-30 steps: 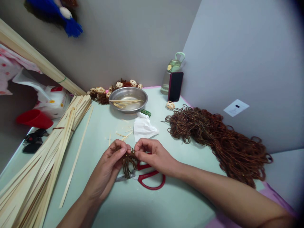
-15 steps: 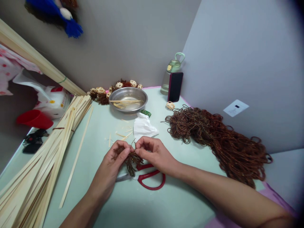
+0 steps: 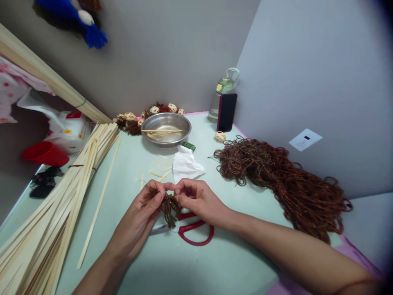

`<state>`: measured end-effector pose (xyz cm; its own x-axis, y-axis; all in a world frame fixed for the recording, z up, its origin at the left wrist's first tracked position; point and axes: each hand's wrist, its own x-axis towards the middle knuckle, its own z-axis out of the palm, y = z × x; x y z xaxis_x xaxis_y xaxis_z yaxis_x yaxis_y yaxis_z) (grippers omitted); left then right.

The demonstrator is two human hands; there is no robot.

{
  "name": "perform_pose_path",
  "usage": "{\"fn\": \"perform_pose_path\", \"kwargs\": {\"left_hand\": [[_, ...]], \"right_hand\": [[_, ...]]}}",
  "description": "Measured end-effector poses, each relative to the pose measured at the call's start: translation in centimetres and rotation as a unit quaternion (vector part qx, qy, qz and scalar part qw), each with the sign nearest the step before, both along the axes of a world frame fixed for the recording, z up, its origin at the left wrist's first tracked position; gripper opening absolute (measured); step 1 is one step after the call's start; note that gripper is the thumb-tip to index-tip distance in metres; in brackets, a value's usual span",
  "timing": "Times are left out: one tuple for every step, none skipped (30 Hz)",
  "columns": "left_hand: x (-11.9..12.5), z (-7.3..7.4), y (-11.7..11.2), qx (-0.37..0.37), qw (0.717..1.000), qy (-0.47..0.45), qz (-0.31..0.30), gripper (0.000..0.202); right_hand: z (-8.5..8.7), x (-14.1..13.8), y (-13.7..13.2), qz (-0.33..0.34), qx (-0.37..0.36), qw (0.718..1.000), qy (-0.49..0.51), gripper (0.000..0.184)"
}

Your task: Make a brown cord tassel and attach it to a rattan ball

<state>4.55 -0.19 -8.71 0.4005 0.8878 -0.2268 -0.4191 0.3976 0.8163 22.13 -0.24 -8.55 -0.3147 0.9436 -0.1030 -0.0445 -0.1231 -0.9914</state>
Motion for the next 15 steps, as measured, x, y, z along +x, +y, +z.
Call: {"fn": "perform_pose_path", "kwargs": {"left_hand": [[0.0,0.0,0.0,0.000,1.000,0.003,0.001,0.012],[0.0,0.0,0.0,0.002,1.000,0.009,0.006,0.013],[0.1,0.0,0.0,0.006,1.000,0.022,0.011,0.013],[0.2,-0.2,0.0,0.011,0.999,0.039,0.017,0.012],[0.3,-0.3,0.0,0.019,0.998,0.059,0.021,0.012],[0.3,-0.6,0.0,0.028,0.996,0.080,0.025,0.011],[0.4,-0.9,0.0,0.038,0.994,0.098,0.025,0.010],[0.4,-1.1,0.0,0.047,0.992,0.111,0.022,0.011],[0.4,-1.4,0.0,0.054,0.991,0.119,0.015,0.014],[0.4,-1.6,0.0,0.060,0.991,0.123,0.004,0.017],[0.4,-1.8,0.0,0.063,0.990,0.125,-0.008,0.018],[0.4,-1.9,0.0,0.064,0.990,0.125,-0.019,0.018],[0.4,-1.9,0.0,0.062,0.990,0.126,-0.027,0.018],[0.4,-1.9,0.0,0.059,0.990,0.127,-0.028,0.018],[0.4,-1.9,0.0,0.055,0.990,0.128,-0.024,0.019]], "right_hand": [[-0.1,0.0,0.0,0.003,0.002,1.000,0.005,0.007],[-0.1,0.0,0.0,0.004,0.005,1.000,0.009,0.007],[-0.1,0.0,0.1,0.002,0.008,1.000,0.012,0.008],[-0.1,0.0,0.1,-0.004,0.010,1.000,0.013,0.009],[-0.1,0.0,0.1,-0.010,0.012,1.000,0.014,0.010],[0.0,0.0,0.1,-0.015,0.012,1.000,0.015,0.013],[0.1,0.0,0.1,-0.018,0.010,1.000,0.017,0.016],[0.2,0.0,0.1,-0.018,0.006,1.000,0.020,0.019],[0.3,0.0,0.1,-0.016,0.001,1.000,0.021,0.022],[0.4,0.0,0.1,-0.010,-0.002,1.000,0.022,0.024],[0.5,0.1,0.0,-0.006,-0.002,1.000,0.022,0.026],[0.5,0.1,0.0,-0.004,0.002,1.000,0.020,0.026],[0.6,0.2,0.0,-0.005,0.009,1.000,0.017,0.026],[0.6,0.3,0.1,-0.010,0.019,1.000,0.015,0.026],[0.6,0.3,0.1,-0.016,0.030,0.999,0.013,0.025]]}}
